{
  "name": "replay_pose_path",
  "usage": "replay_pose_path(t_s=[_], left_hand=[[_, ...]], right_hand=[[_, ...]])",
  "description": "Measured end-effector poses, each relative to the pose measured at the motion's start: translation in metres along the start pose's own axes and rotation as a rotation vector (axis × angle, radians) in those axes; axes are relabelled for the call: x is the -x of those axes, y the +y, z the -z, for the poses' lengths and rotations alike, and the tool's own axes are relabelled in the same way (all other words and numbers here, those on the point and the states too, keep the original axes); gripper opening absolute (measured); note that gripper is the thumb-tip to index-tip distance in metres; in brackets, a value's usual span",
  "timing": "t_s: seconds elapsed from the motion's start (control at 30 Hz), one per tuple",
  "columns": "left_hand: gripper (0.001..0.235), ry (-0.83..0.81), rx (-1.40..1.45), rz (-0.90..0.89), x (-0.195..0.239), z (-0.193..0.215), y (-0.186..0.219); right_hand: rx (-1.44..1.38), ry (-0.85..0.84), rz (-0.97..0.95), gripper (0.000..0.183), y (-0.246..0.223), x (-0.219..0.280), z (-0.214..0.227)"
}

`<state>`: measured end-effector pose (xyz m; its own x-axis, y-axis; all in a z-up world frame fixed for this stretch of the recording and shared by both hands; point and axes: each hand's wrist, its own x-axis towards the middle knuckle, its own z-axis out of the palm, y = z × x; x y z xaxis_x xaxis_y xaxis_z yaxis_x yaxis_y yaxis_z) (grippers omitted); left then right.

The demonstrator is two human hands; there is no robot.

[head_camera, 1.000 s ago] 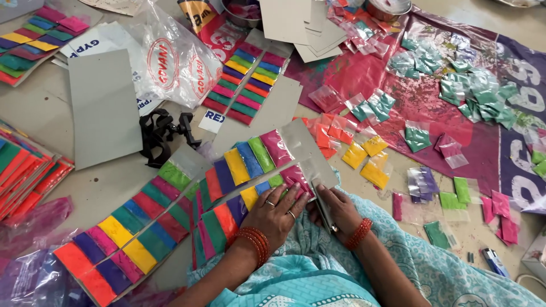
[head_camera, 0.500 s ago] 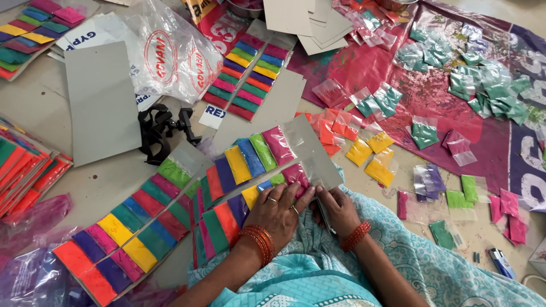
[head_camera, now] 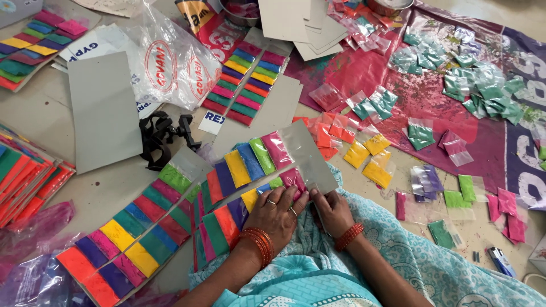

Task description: The person sits on the floor and arranges small colorful foil packets in rows on cardboard sheets resting on their lap. They use a stapler to staple each packet to the card, then set completed cards aside and continue with more packets.

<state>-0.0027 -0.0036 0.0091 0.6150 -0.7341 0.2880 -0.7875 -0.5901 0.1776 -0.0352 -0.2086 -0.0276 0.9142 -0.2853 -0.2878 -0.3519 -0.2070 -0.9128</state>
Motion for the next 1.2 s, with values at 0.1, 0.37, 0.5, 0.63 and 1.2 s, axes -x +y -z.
replay_pose_path(t_s=[0.1, 0.37, 0.5, 0.63, 1.2], left_hand=[[0.059, 0.014, -0.019, -0.003, 0.001, -0.002, -0.001], [0.054, 0.148, -0.025, -0.011, 0.007, 0.002, -0.003], [0.051, 0.163, 0.011, -0.010, 0.010, 0.004, -0.005], [0.048, 0.195, 0.035, 0.008, 0.007, 0.003, -0.004], [0.039, 0.428, 0.469, 0.969, 0.082, -0.073, -0.281]], right_hand=[[0.015, 0.005, -0.038, 0.042, -0.001, -0.001, -0.001], [-0.275, -0.084, -0.216, 0.035, -0.004, -0.012, 0.060], [-0.164, 0.161, -0.168, 0.047, 0.029, -0.051, 0.129], [0.457, 0.275, -0.514, 0.069, 0.051, -0.071, 0.159], [-0.116, -0.058, -0.069, 0.044, -0.045, 0.011, 0.054]])
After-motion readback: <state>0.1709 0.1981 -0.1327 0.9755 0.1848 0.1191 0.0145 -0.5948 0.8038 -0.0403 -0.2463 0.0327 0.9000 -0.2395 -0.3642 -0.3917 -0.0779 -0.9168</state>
